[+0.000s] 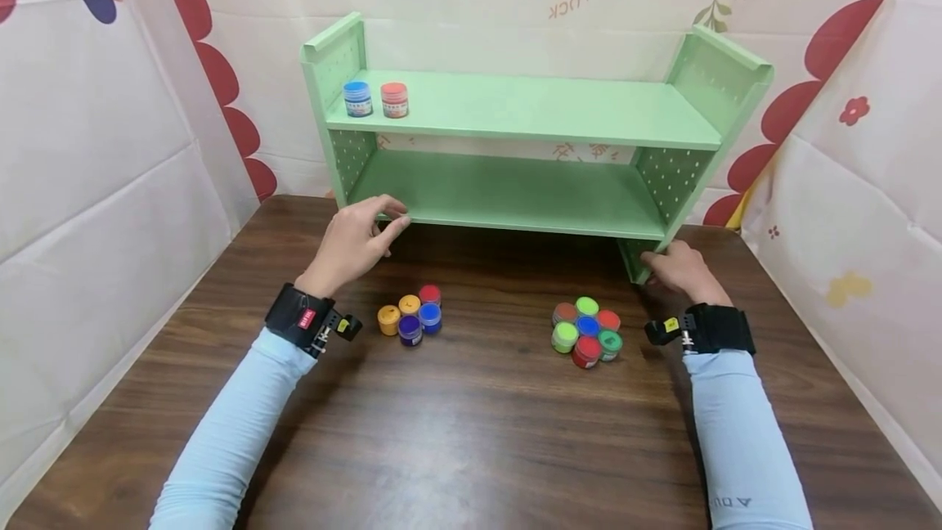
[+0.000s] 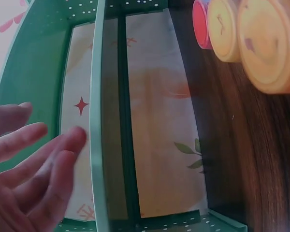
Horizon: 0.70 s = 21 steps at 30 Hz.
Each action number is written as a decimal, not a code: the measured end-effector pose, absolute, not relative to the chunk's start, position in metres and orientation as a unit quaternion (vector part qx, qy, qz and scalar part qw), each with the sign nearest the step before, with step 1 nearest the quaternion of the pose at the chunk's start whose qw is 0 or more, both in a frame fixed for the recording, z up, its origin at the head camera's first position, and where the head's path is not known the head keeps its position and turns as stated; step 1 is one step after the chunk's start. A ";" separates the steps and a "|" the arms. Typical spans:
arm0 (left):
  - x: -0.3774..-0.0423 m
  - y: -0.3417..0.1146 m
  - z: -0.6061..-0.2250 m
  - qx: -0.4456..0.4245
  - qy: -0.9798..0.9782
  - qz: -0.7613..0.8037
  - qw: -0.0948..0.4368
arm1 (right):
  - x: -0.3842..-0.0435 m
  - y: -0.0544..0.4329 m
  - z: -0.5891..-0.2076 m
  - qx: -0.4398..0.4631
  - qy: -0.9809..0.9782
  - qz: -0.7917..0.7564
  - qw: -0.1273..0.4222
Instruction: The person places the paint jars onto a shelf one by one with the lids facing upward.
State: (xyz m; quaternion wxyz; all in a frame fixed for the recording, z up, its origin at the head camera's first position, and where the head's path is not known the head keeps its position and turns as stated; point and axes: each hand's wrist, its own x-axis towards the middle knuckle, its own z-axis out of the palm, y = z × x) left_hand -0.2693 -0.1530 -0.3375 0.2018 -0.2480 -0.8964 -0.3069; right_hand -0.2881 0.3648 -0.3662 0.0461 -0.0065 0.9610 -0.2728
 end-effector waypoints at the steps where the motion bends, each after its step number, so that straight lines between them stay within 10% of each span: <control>1: -0.269 -0.154 -0.338 -0.249 -0.903 -0.297 0.187 | -0.288 0.364 -0.366 -0.006 0.961 -0.274 0.047; 12: -0.269 -0.163 -0.344 -0.260 -0.938 -0.222 -0.049 | -0.290 0.362 -0.365 -0.015 0.961 -0.272 0.053; 21: -0.270 -0.156 -0.352 -0.258 -0.935 -0.208 -0.123 | -0.288 0.364 -0.366 -0.013 0.960 -0.274 0.060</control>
